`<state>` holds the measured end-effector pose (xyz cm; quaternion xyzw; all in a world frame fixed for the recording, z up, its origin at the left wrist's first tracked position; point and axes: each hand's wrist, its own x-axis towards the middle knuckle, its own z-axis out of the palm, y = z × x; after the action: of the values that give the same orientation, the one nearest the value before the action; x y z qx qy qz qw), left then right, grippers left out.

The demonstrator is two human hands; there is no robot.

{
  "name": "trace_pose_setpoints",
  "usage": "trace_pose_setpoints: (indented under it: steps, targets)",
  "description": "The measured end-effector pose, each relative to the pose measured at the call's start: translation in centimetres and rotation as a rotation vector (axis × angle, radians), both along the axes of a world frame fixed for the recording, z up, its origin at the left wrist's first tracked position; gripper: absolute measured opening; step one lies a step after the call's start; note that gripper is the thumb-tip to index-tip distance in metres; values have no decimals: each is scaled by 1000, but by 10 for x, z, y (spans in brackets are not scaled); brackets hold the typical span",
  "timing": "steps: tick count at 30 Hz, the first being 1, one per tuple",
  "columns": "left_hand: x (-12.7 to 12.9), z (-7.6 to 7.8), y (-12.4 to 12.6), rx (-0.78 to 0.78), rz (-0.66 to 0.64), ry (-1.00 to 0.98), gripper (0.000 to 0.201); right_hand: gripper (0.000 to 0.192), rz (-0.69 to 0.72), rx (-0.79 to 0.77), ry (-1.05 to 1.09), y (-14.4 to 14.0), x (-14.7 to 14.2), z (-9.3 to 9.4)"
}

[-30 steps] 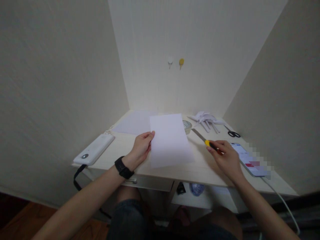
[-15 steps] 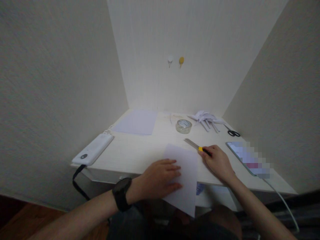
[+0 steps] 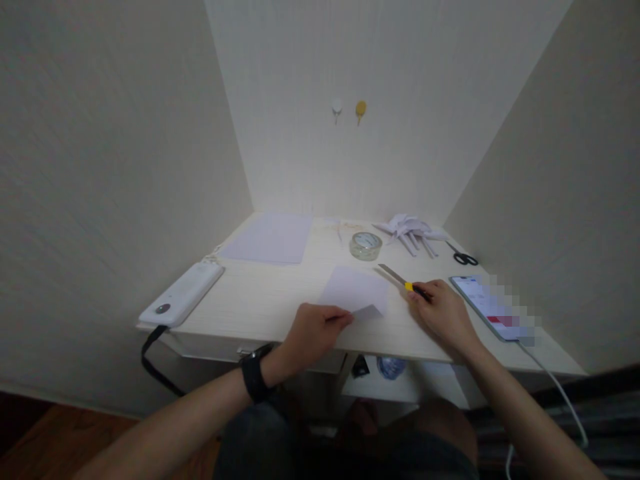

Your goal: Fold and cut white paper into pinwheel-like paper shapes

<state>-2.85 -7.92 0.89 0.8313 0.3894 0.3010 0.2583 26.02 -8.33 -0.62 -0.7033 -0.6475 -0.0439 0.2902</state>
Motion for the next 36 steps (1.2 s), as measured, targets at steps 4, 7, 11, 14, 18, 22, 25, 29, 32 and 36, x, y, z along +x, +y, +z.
trace_pose_setpoints:
  steps: [4, 7, 11, 14, 18, 22, 25, 29, 32, 36]
  targets:
    - [3, 5, 11, -242, 222, -208, 10, 33, -20, 21, 2, -8, 2, 5]
    - [3, 4, 17, -363, 270, -335, 9, 32, -9, 49, -6, -16, 3, 6]
    - [0, 4, 20, -440, 224, -422, 27, 29, 22, 44, -15, -23, 6, 5]
    - [-2, 6, 21, -461, 196, -429, 33, 29, 28, 23, -8, -25, 8, 5]
    - [-1, 4, 24, -556, 244, -572, 27, 31, 35, 23, 1, -26, 10, 7]
    - [0, 0, 27, -593, 331, -724, 27, 33, 55, 27, 8, -26, 11, 9]
    - [-1, 0, 29, -581, 375, -782, 32, 36, 52, 46, 31, -26, 12, 8]
    - [-2, 1, 32, -517, 370, -882, 29, 38, 36, 90, 39, -27, 7, 3]
    - [-4, 2, 32, -527, 333, -913, 31, 38, 46, 97, 34, -27, 1, 0]
    - [-6, 1, 32, -581, 365, -874, 34, 37, 46, 91, 44, -26, -3, 2]
